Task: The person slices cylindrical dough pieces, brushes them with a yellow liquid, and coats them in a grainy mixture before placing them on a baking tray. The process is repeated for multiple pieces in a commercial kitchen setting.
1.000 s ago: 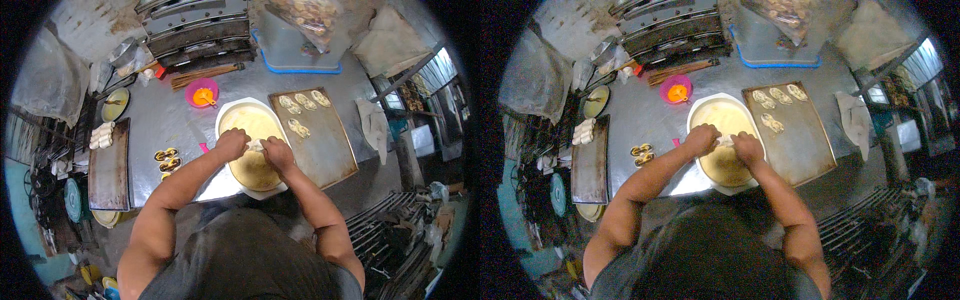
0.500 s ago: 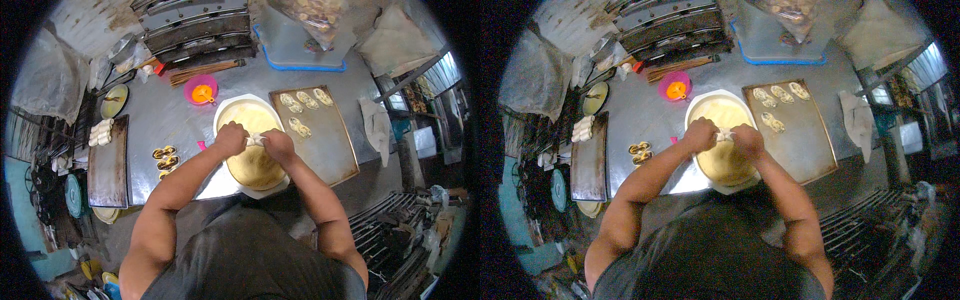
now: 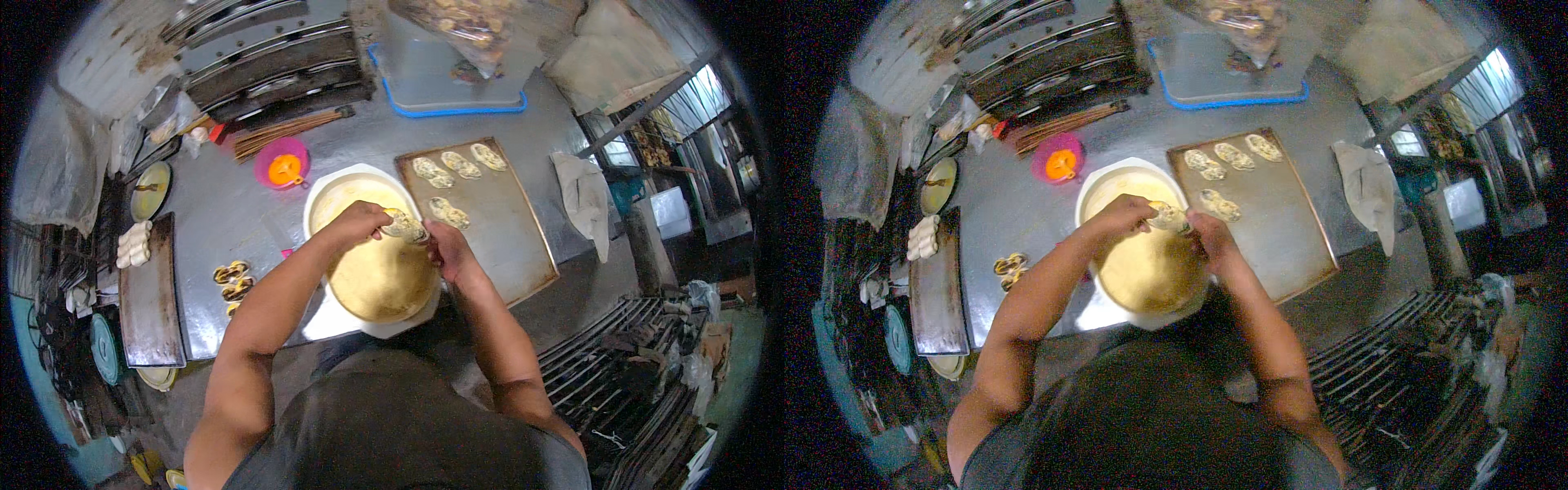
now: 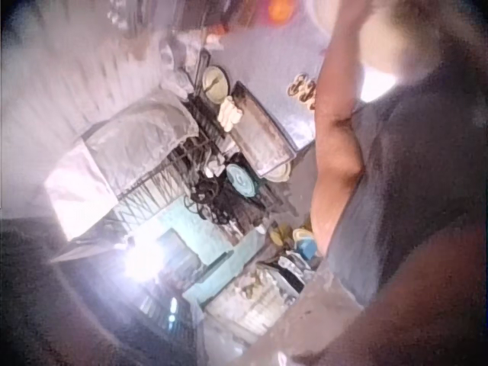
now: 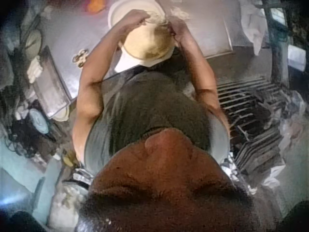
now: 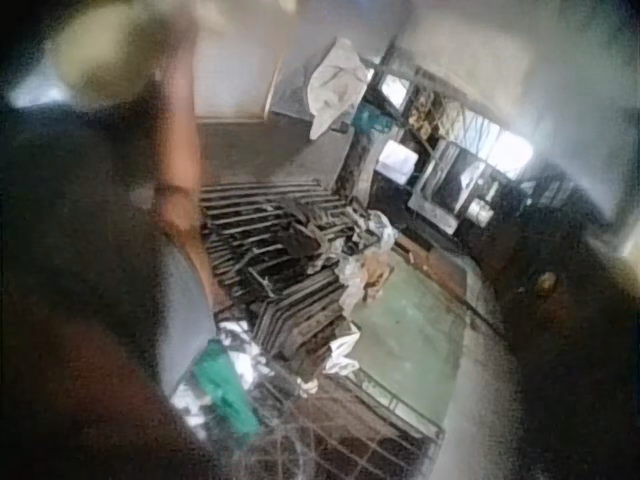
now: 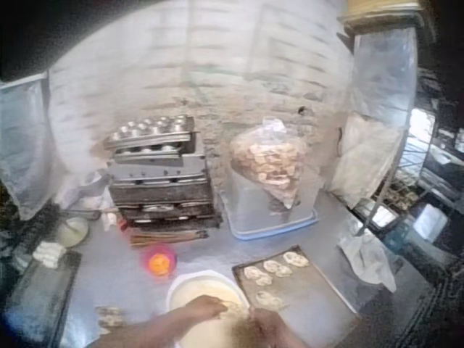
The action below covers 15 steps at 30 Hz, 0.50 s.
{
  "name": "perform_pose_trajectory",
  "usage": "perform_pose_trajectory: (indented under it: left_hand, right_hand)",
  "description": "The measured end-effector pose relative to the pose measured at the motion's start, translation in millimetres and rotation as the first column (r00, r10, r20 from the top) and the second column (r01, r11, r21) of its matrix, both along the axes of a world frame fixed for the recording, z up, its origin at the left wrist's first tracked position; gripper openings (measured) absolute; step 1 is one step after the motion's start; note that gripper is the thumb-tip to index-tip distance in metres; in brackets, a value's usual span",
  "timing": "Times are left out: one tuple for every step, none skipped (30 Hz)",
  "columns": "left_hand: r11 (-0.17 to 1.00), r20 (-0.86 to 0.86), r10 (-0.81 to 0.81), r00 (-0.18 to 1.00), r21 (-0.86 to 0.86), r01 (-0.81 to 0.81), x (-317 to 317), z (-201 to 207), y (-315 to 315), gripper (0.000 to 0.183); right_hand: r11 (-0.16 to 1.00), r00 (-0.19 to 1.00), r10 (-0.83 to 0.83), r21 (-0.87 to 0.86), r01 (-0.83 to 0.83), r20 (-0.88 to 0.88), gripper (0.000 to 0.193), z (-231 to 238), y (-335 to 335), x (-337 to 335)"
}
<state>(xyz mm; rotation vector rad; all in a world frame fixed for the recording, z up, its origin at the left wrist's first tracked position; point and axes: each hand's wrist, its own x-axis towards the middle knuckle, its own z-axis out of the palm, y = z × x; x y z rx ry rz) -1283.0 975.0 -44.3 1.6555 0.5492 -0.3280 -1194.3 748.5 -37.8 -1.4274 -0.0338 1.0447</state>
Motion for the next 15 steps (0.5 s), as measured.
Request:
perform_pose_trajectory:
  left_hand:
    - [0.997,0.036,0.059,0.998,-0.045,-0.058,8.5,-1.2,-7.5,0.028]
    - [0.997,0.091,0.071,0.993,-0.05,-0.066,22.4,-4.0,-17.7,0.03]
    - [0.996,0.14,0.089,0.986,-0.045,-0.083,33.9,-6.8,-23.5,0.031]
    - [0.994,0.188,0.106,0.976,-0.041,-0.1,47.1,-9.8,-30.0,0.033]
    - [0.996,0.14,0.07,0.988,0.051,-0.078,64.6,-13.0,-38.4,0.04]
    - [0.985,0.161,0.011,0.987,0.168,-0.039,85.4,-14.6,-50.5,0.04]
    - [0.958,0.174,-0.044,0.984,0.286,-0.008,104.3,-14.6,-61.9,0.04]
    - [0.917,0.181,-0.099,0.979,0.399,0.019,121.8,-14.5,-72.2,0.04]
    - [0.906,0.167,-0.115,0.979,0.422,0.035,137.7,-16.1,-80.8,0.041]
    - [0.895,0.155,-0.134,0.979,0.443,0.053,152.6,-15.2,-89.6,0.043]
    - [0.883,0.142,-0.151,0.978,0.464,0.069,164.1,-14.3,-96.5,0.045]
    - [0.831,0.106,-0.182,0.978,0.548,0.096,173.6,-13.2,-100.6,0.043]
    - [0.774,0.069,-0.211,0.975,0.621,0.123,181.1,-10.7,-106.2,0.041]
    - [0.71,0.029,-0.233,0.972,0.688,0.15,187.4,-8.1,-110.9,0.039]
    - [0.658,-0.034,-0.248,0.968,0.728,0.194,192.9,-4.7,-116.5,0.036]
  right_hand:
    - [0.998,0.995,0.062,0.021,-0.064,0.081,0.032,1.0,-8.0,5.8]
    - [0.998,0.982,0.069,-0.022,-0.066,0.178,0.031,-3.0,-21.5,16.6]
    - [0.996,0.96,0.085,-0.055,-0.072,0.267,0.031,-5.4,-30.6,25.8]
    - [0.993,0.93,0.102,-0.089,-0.076,0.352,0.032,-6.6,-40.0,37.1]
    - [0.991,0.927,0.106,-0.109,-0.071,0.361,0.036,-5.2,-53.1,52.3]
    - [0.994,0.906,0.049,-0.106,-0.004,0.421,0.036,-13.7,-66.3,68.1]
    - [0.994,0.877,-0.002,-0.098,0.055,0.48,0.036,-26.1,-76.4,83.5]
    - [0.99,0.843,-0.05,-0.085,0.113,0.536,0.035,-38.7,-84.8,98.2]
    - [0.986,0.854,-0.064,-0.101,0.135,0.516,0.034,-50.7,-90.7,112.1]
    - [0.98,0.863,-0.08,-0.117,0.159,0.498,0.033,-59.9,-95.9,125.0]
    - [0.975,0.872,-0.095,-0.134,0.18,0.48,0.031,-69.4,-99.0,136.2]
    - [0.966,0.852,-0.031,-0.203,0.16,0.522,0.03,-81.1,-99.2,147.9]
    - [0.95,0.827,0.038,-0.276,0.144,0.561,0.03,-94.0,-101.3,158.3]
    - [0.929,0.798,0.111,-0.348,0.129,0.592,0.029,-106.9,-102.7,166.0]
    - [0.911,0.691,0.159,-0.375,0.174,0.706,0.029,-131.1,-106.8,172.8]
